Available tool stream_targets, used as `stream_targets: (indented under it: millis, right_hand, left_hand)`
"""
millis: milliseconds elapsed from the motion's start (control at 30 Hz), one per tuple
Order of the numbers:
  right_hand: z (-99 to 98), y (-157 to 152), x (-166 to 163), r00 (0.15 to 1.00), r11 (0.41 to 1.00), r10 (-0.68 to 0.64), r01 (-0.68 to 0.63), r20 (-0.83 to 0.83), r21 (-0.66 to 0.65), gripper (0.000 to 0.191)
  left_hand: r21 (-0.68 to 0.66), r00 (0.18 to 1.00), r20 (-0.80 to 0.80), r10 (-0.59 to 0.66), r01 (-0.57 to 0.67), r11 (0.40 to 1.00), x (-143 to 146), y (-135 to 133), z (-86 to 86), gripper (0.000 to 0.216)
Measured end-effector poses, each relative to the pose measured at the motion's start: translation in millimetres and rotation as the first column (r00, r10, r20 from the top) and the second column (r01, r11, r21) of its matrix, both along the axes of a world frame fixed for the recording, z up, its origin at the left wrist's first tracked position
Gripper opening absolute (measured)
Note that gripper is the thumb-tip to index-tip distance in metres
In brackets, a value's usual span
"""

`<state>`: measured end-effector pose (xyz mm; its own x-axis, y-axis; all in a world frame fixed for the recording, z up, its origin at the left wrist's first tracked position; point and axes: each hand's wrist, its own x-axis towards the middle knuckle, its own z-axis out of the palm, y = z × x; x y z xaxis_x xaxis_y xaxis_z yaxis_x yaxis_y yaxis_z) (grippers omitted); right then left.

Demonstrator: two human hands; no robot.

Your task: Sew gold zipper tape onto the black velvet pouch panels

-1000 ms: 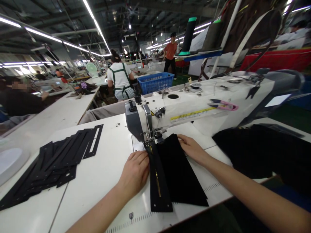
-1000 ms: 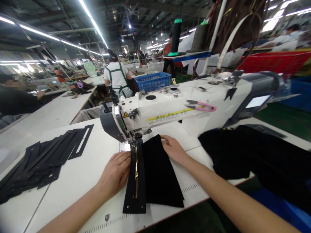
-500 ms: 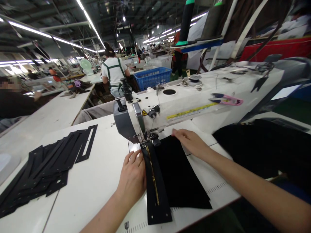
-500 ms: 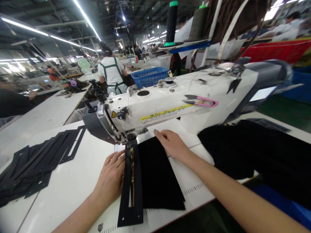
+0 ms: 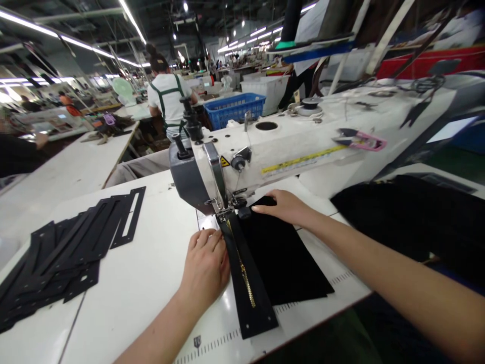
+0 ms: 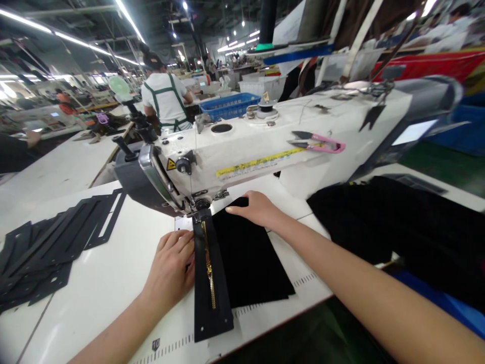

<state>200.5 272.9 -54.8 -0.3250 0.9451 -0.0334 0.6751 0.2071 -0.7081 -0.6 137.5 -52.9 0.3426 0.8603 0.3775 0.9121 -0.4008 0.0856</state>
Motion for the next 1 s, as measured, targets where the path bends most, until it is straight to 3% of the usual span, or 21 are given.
stream_targets:
  millis: [67,167,233,433,500,567,633,700,833,1000]
  right_hand:
    - [8.3,-1,-4,0.995,0.997,0.07,-0.072,-0.065,-0.027,0.031]
    - [11.9,-1,-9,0.995,0.978,0.088,-0.076,-0.053,0.196,0.015]
    - [6.8,-1,-9,0.997,0.957,0.077,-0.068,-0.022,0.281,0.008]
    - [-6.8,-10,-5,0.995,0.927,0.04,-0.072,0.093,0.368,0.003]
    - [-1.5,-22,-7,0.982,0.875,-0.005,-0.086,0.187,0.476,0.005]
    - [3.7,-39,-10,0.958,0.776,0.022,-0.195,0.284,0.599,0.007]
    - [3.2,-57,-17,0.931,0.667,0.174,-0.35,0.319,0.657,0.014]
    - [-3.6,-69,-26,0.9,0.618,0.342,-0.432,0.27,0.657,0.023]
    - [-18.8,-74,-38,0.872,0.624,0.423,-0.478,0.247,0.618,0.035]
    - [-18.5,-72,-39,0.874,0.639,0.412,-0.479,0.258,0.602,0.036]
  left_hand:
    - [-0.005,1.0,-0.005,-0.002,0.002,1.0,0,0,1.1,0.02]
    - [0.001,1.0,-0.021,-0.013,0.013,1.0,1,2,3.2,0.02]
    - [0.015,0.999,-0.031,-0.013,0.013,1.0,3,2,4.0,0.02]
    - [0.027,0.999,-0.035,0.021,-0.02,0.999,6,1,3.1,0.017]
    - [0.021,1.0,-0.011,0.029,-0.029,0.999,6,0,2.2,0.016]
    - [0.016,0.999,0.024,0.03,-0.031,0.999,5,-2,0.5,0.015]
    - [0.035,0.996,0.076,0.043,-0.045,0.998,3,-3,-2.5,0.014]
    - [0.072,0.989,0.132,0.074,-0.084,0.994,0,-3,-6.7,0.016]
    - [0.116,0.981,0.185,0.064,-0.086,0.989,-6,1,-13.7,0.027]
    - [0.17,0.99,0.137,-0.012,-0.011,0.985,-12,9,-16.9,0.025]
